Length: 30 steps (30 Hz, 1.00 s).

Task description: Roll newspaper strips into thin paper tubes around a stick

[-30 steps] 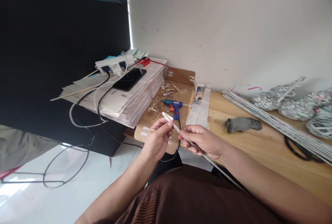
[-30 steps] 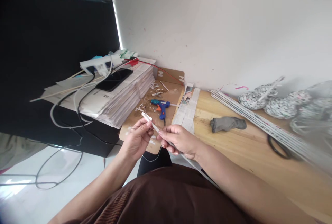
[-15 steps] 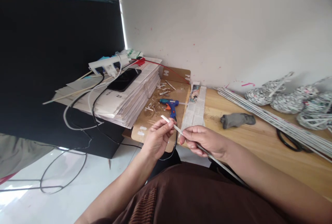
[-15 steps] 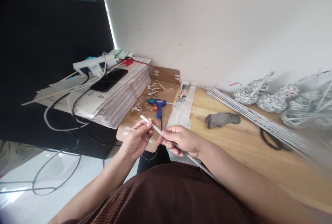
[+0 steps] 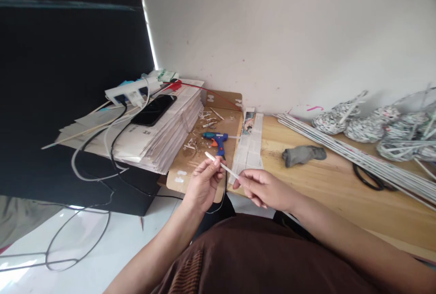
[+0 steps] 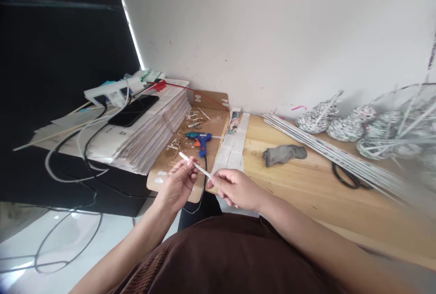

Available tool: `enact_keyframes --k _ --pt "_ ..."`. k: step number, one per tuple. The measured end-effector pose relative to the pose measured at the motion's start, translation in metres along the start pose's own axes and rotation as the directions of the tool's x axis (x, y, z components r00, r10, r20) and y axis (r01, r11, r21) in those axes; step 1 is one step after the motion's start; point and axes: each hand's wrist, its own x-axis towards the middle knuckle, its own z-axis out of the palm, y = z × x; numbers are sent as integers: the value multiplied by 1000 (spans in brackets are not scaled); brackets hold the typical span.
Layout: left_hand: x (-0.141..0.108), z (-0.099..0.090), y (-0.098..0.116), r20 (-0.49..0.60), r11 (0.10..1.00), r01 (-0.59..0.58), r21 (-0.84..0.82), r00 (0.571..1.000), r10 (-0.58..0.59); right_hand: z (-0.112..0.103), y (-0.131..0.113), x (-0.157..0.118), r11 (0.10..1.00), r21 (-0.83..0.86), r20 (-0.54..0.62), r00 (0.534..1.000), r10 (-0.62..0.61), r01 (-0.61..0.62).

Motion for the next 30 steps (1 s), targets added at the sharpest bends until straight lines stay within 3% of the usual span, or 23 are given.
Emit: enact_keyframes --k 2,4,6,9,16,18,22,24,27,30 --pt "0 -1 -1 -19 1000 -11 5 1000 11 1 -2 -3 970 -210 -170 972 -159 122" --pt "0 -2 -2 -21 1000 -4 22 1000 5 3 -2 -5 953 -266 -205 957 -204 146" --pt "0 -2 -3 -4 999 10 43 1000 -10 2 1 -6 997 -56 -64 996 -65 62" --pt "-1 0 -6 36 997 39 68 999 -41 -2 10 -5 942 316 195 979 55 -115" --pt "-4 6 -14 82 994 85 63 993 -90 -8 20 -9 841 511 257 965 52 -181" --pt "-4 7 -14 104 994 81 70 991 -88 -8 18 -11 875 458 215 975 60 -155" --pt "-3 7 -14 51 997 40 59 998 -43 -7 17 -17 990 139 -67 998 4 5" --pt "-3 9 -16 45 998 31 51 998 -33 -7 18 -18 997 71 -104 995 -6 14" --pt "-5 12 -22 135 990 85 114 986 -100 -7 20 -18 991 130 -75 997 11 -2" --pt "-9 16 -28 206 971 132 200 963 -173 -7 21 -16 953 297 -21 997 69 -60"
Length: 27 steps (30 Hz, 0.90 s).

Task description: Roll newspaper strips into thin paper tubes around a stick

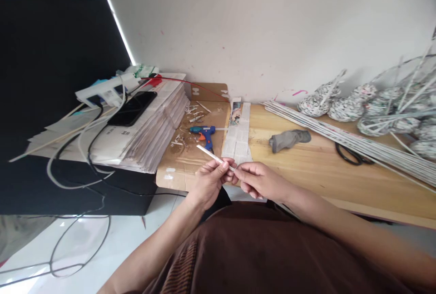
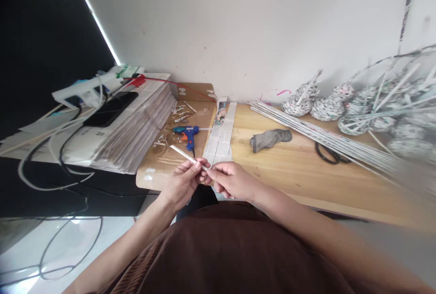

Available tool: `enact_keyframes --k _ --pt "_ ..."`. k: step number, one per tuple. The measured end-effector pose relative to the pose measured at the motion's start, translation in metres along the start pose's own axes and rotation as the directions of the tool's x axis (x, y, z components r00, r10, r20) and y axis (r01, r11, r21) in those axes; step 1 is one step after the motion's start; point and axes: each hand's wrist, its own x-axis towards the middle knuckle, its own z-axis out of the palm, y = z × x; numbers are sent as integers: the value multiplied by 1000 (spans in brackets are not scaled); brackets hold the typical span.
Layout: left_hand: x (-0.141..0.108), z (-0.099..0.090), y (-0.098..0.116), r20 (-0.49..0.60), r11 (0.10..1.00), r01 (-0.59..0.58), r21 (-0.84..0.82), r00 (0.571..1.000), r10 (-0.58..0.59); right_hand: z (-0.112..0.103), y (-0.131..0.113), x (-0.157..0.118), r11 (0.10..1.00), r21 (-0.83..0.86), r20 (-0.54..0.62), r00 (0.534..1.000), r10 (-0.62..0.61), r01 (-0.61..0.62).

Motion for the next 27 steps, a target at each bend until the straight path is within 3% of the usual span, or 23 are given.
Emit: enact_keyframes --k 4,7,9,11,15,18,20,23,25,27 --pt "0 1 -1 -19 1000 -26 -9 999 26 -4 0 -2 970 188 114 985 132 -152" --pt "4 -4 2 -87 996 -79 -51 993 74 -7 -1 -9 999 -26 2 999 40 -39" --pt "7 -8 3 -135 991 -116 -66 985 106 -8 -1 -14 956 -286 -117 987 -108 71" --pt "9 -10 4 -153 989 -130 -66 981 119 -9 0 -18 903 -420 -153 973 -175 96" --pt "13 -12 5 -152 985 -160 -66 977 149 -16 5 -21 969 -247 -25 999 -24 17" --pt "13 -9 2 -136 985 -167 -52 978 159 -19 9 -22 975 -223 -16 1000 2 -6" --pt "12 -6 -4 -86 995 -98 -2 992 97 -18 10 -23 971 -239 -24 1000 17 -22" --pt "11 0 -12 -30 997 12 76 999 -10 -15 10 -25 918 -395 -108 990 -86 37" --pt "11 1 -15 -45 997 21 80 999 -17 -15 8 -30 847 -528 -152 974 -170 66" --pt "14 -2 -15 -72 997 3 71 997 2 -20 5 -38 798 -601 -135 976 -169 55"
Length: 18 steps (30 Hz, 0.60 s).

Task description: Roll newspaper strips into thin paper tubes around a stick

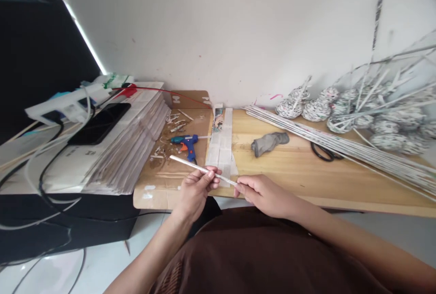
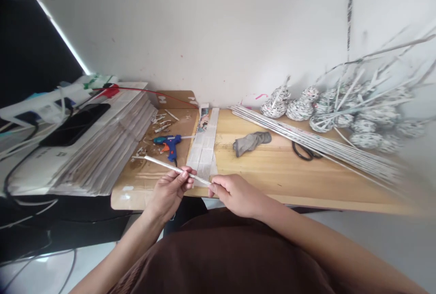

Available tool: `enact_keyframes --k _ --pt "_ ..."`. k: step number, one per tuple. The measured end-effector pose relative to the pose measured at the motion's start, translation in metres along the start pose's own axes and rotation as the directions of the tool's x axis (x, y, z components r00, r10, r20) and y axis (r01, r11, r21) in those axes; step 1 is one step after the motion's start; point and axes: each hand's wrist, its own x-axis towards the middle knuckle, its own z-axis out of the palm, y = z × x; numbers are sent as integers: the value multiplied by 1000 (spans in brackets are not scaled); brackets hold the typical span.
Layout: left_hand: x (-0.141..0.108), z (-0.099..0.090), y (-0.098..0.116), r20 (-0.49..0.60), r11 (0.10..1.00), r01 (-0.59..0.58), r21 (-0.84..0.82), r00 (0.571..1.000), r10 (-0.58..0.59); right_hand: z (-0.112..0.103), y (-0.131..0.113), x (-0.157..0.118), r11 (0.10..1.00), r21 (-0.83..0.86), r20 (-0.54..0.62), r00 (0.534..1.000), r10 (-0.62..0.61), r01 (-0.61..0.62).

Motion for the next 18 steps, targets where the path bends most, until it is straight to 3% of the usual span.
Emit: enact_keyframes --k 2,5,7,9,11,13,15,18 --pt "3 -5 0 -29 1000 -13 -4 999 13 -12 3 -9 997 -79 16 1000 1 0" --pt "6 -11 0 -63 999 -12 41 998 15 -39 12 -21 980 -197 -78 997 -24 8" --pt "5 -13 0 -44 992 3 123 999 3 -62 22 -26 970 -241 -191 982 -7 -40" --pt "4 -12 0 6 977 -10 213 1000 9 -88 37 -27 928 -348 -354 935 4 -136" --pt "2 -10 -1 65 958 -48 281 997 31 -114 57 -25 841 -474 -512 859 -22 -261" --pt "1 -9 -2 114 942 -80 325 992 45 -140 80 -19 723 -597 -580 810 -89 -348" --pt "1 -10 -3 144 929 -99 357 988 51 -163 101 -12 619 -645 -626 775 -89 -449" --pt "2 -12 -5 173 901 -124 415 983 55 -189 121 1 507 -689 -642 761 -95 -518"
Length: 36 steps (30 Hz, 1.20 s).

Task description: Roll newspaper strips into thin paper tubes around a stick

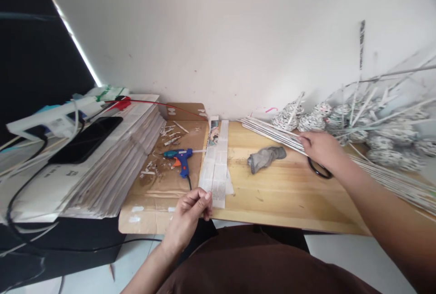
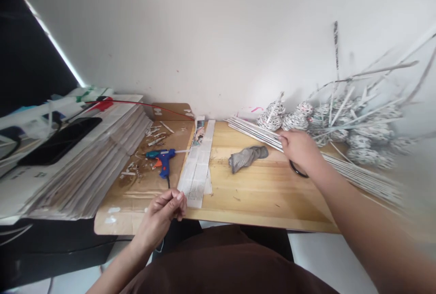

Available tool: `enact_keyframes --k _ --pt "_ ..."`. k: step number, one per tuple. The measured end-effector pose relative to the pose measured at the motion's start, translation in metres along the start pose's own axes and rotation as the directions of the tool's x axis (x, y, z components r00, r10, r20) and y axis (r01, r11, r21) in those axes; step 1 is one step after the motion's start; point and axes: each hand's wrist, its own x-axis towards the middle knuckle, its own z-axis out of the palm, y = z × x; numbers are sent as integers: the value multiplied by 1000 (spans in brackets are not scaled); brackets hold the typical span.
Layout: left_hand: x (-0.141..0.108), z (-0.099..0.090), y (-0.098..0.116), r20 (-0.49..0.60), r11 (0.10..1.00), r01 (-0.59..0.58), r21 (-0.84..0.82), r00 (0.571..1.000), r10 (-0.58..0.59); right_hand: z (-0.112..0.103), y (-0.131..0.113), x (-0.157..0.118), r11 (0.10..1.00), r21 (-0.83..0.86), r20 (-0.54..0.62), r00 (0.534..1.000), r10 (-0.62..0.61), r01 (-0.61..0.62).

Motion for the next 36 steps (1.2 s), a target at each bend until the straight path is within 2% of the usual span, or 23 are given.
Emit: enact_keyframes --k 2,4,6,9,11,14,16,18,20,22,23,25,26,28,30,32,36 --pt "1 0 -1 14 999 -6 49 1000 5 5 0 11 997 -79 -62 998 8 -13" --pt "1 0 -1 26 996 -5 94 1000 3 8 -13 15 996 -90 -142 990 -12 0" --pt "2 0 -2 32 991 -1 133 999 -4 13 -33 15 994 16 -184 977 -108 113" --pt "2 0 -4 33 988 12 155 999 -18 23 -64 9 915 280 -172 952 -252 292" --pt "3 2 -4 46 989 33 145 998 -40 30 -77 6 861 391 -144 946 -291 324" --pt "9 9 2 77 986 49 156 995 -62 37 -83 0 814 471 -141 940 -312 341" --pt "17 18 10 106 978 -3 210 994 -20 38 -83 -3 773 512 -158 926 -344 375" --pt "31 31 19 156 936 -135 325 984 88 38 -83 -6 720 558 -166 906 -390 412" --pt "50 49 25 270 799 -345 493 933 237 38 -84 -9 681 601 -153 896 -416 418" --pt "72 71 27 368 560 -476 678 880 302 39 -85 -11 661 642 -128 905 -406 388" --pt "83 83 26 408 433 -498 751 866 288 41 -86 -12 654 661 -114 911 -396 367" --pt "103 105 22 420 217 -469 856 876 237 43 -86 -12 639 693 -94 920 -380 334" --pt "111 114 20 420 113 -447 887 885 203 44 -85 -12 633 705 -85 923 -374 321" --pt "123 126 15 474 -58 -472 880 859 194 45 -84 -10 623 713 -90 922 -377 324" --pt "128 128 13 536 -132 -519 844 822 192 46 -85 -9 623 697 -95 906 -412 356" --pt "127 122 12 575 -156 -554 818 790 212 47 -87 -8 645 664 -70 890 -450 378" --pt "115 106 13 656 -222 -617 755 715 242 52 -94 -5 723 600 -4 905 -425 342"
